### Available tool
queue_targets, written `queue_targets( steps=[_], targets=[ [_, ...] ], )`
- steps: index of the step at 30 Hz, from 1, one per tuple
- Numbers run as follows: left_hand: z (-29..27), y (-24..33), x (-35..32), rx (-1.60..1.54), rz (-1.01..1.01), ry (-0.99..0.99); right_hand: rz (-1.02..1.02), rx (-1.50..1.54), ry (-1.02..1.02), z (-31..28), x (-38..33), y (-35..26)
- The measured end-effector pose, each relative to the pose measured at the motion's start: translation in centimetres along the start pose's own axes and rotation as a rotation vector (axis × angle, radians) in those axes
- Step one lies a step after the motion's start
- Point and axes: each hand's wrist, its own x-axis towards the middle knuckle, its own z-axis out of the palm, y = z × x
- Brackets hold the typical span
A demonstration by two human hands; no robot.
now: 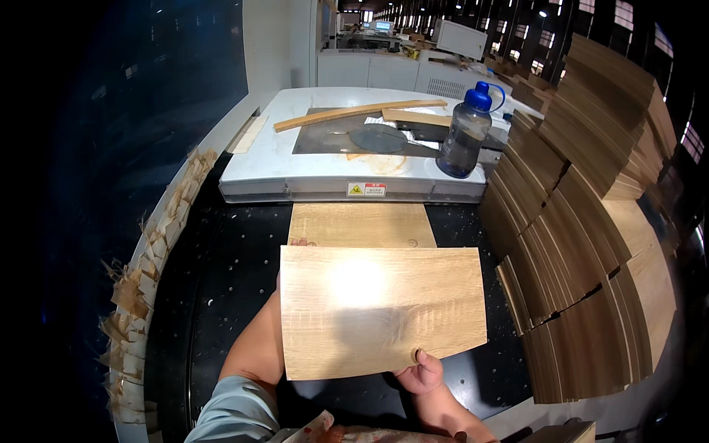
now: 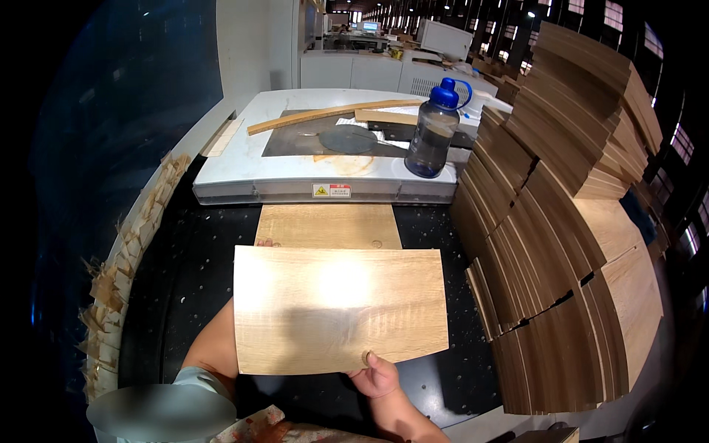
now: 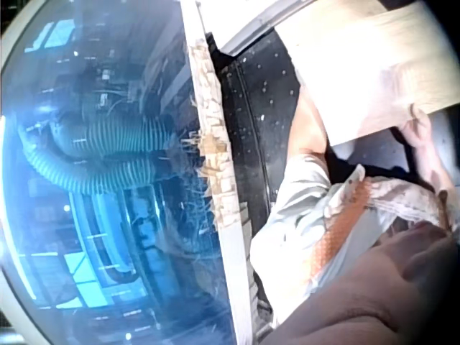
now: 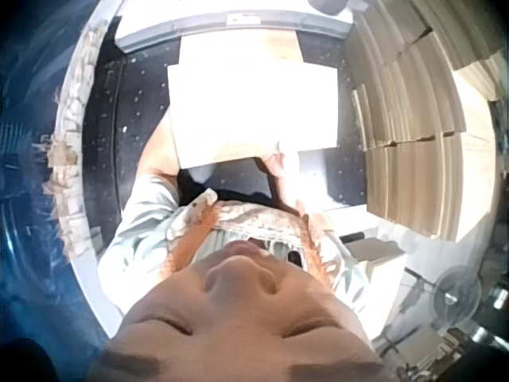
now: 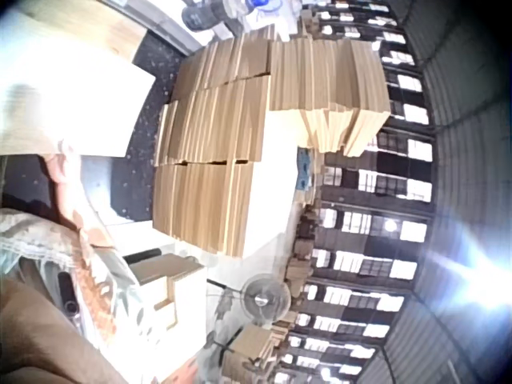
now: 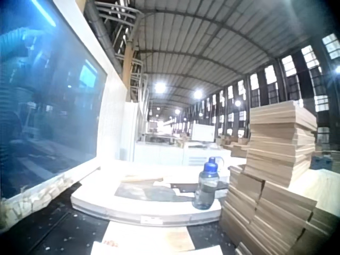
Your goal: The person picks up wooden boards from a stack by hand, turns them over to inspect different sides, and places them onto a machine table before moving them back to the stack.
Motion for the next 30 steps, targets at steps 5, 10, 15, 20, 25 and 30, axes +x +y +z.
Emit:
queue_targets(
  steps=[5, 10, 15, 20, 25, 30],
  targets=[
    [-10.4, 1.9, 1.4, -0.649, -0.473, -0.410, 0.018, -0.026, -0.015, -0.9, 0.3, 0.1],
    [-24.2, 4.6, -0.3, -0.719, -0.651, -0.837, 0.023, -0.047, -0.028, -0.1, 0.4, -0.1],
    [-34.7, 7.8, -5.5, -0.736, -0.542, -0.916, 0.127, 0.008, 0.006, 1.5, 2.0, 0.9],
    [-36.9, 9.4, -11.1, -0.977, -0.546, -0.700, 0.126, -0.065, 0.212, 4.0, 7.2, 1.8],
    [-36.1, 10.0, -12.1, -0.925, -0.576, -0.539, 0.120, -0.131, 0.361, 4.6, 12.0, 3.8],
    [-36.3, 9.8, -11.4, -0.807, -0.534, -0.587, 0.084, -0.167, 0.425, 4.6, 14.3, 5.1]
  ],
)
